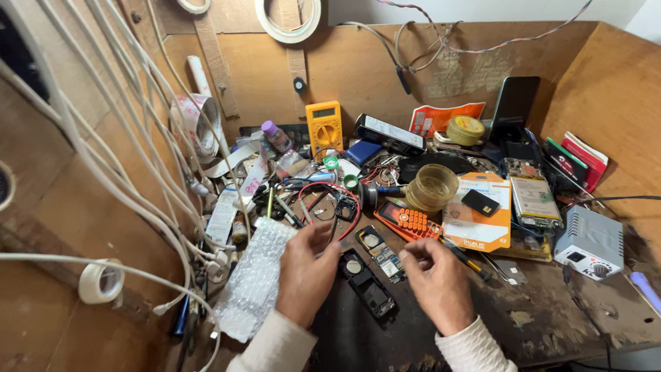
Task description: The person assembles internal components of a mobile phone, using a small blue tool to position parts onto the circuit board and then attaching the plastic back casing.
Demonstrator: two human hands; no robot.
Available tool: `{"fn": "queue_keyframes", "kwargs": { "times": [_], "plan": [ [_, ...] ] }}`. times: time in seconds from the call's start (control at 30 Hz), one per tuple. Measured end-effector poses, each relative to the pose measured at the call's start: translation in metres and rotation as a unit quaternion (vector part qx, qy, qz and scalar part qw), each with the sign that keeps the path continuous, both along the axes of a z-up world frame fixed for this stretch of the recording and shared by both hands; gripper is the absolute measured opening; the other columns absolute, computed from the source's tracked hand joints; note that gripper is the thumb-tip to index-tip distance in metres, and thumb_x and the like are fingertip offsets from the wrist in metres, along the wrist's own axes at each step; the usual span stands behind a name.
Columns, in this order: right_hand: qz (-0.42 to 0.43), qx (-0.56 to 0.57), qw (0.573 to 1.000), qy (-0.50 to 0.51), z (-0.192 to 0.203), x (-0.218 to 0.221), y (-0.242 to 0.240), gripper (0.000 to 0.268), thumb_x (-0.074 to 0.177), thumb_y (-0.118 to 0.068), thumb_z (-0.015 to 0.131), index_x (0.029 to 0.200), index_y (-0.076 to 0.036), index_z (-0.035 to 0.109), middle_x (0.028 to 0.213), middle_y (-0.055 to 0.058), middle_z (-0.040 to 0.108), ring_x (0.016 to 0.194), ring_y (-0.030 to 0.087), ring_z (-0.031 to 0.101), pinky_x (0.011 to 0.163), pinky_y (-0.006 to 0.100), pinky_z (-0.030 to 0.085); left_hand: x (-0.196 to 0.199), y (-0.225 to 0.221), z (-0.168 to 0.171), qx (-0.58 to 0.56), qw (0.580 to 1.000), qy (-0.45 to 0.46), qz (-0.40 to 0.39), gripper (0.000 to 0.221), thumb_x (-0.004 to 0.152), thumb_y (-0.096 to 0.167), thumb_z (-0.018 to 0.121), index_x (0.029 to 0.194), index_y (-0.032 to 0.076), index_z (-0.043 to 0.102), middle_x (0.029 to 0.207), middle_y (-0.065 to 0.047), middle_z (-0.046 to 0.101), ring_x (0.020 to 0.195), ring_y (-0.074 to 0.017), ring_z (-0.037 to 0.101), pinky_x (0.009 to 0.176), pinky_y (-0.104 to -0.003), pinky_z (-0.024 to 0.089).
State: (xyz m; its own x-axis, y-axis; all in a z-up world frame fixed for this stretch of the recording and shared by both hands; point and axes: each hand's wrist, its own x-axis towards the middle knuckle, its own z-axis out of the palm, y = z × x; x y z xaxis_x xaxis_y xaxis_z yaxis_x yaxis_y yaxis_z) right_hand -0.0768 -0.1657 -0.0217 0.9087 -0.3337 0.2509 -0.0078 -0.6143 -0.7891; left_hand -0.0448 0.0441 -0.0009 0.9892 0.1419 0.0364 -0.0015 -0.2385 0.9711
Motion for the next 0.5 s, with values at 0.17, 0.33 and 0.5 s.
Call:
{"fn": "queue_keyframes", "kwargs": {
  "times": [0.17, 0.33, 0.5],
  "plan": [
    [-0.004, -0.009, 1.000, 0.024, -0.003, -0.001, 0.011, 0.020, 0.082, -0.020, 0.077, 0.095, -0.003, 0.076, 0.079, 0.007, 0.074, 0.062, 0.014, 0.065, 0.060, 0.030, 0.055, -0.018, 0.006, -0.003, 0.039, 0.998, 0.054, 0.022, 0.041, 0.082, 0.008, 0.065, 0.123, 0.002, 0.068, 0.106, -0.013, 0.079, 0.098, -0.0213, 0.078, 0.089, -0.034, 0.060],
    [0.013, 0.018, 0.999, 0.030, -0.001, 0.002, 0.016, 0.021, 0.083, -0.019, 0.077, 0.097, -0.004, 0.076, 0.079, 0.005, 0.075, 0.061, 0.013, 0.064, 0.058, 0.029, 0.053, -0.025, 0.004, 0.006, -0.031, 0.985, 0.172, 0.008, 0.045, 0.087, 0.005, 0.063, 0.132, 0.002, 0.059, 0.113, -0.011, 0.073, 0.093, -0.0198, 0.075, 0.079, -0.034, 0.064],
    [0.024, 0.023, 0.999, 0.022, 0.008, -0.004, 0.020, 0.025, 0.082, -0.022, 0.078, 0.098, -0.003, 0.075, 0.081, 0.005, 0.074, 0.064, 0.013, 0.067, 0.058, 0.028, 0.055, -0.024, 0.000, 0.005, -0.105, 0.976, 0.190, 0.000, 0.047, 0.088, -0.001, 0.057, 0.135, 0.000, 0.056, 0.112, -0.013, 0.070, 0.087, -0.0203, 0.075, 0.073, -0.033, 0.065]
  ]
}}
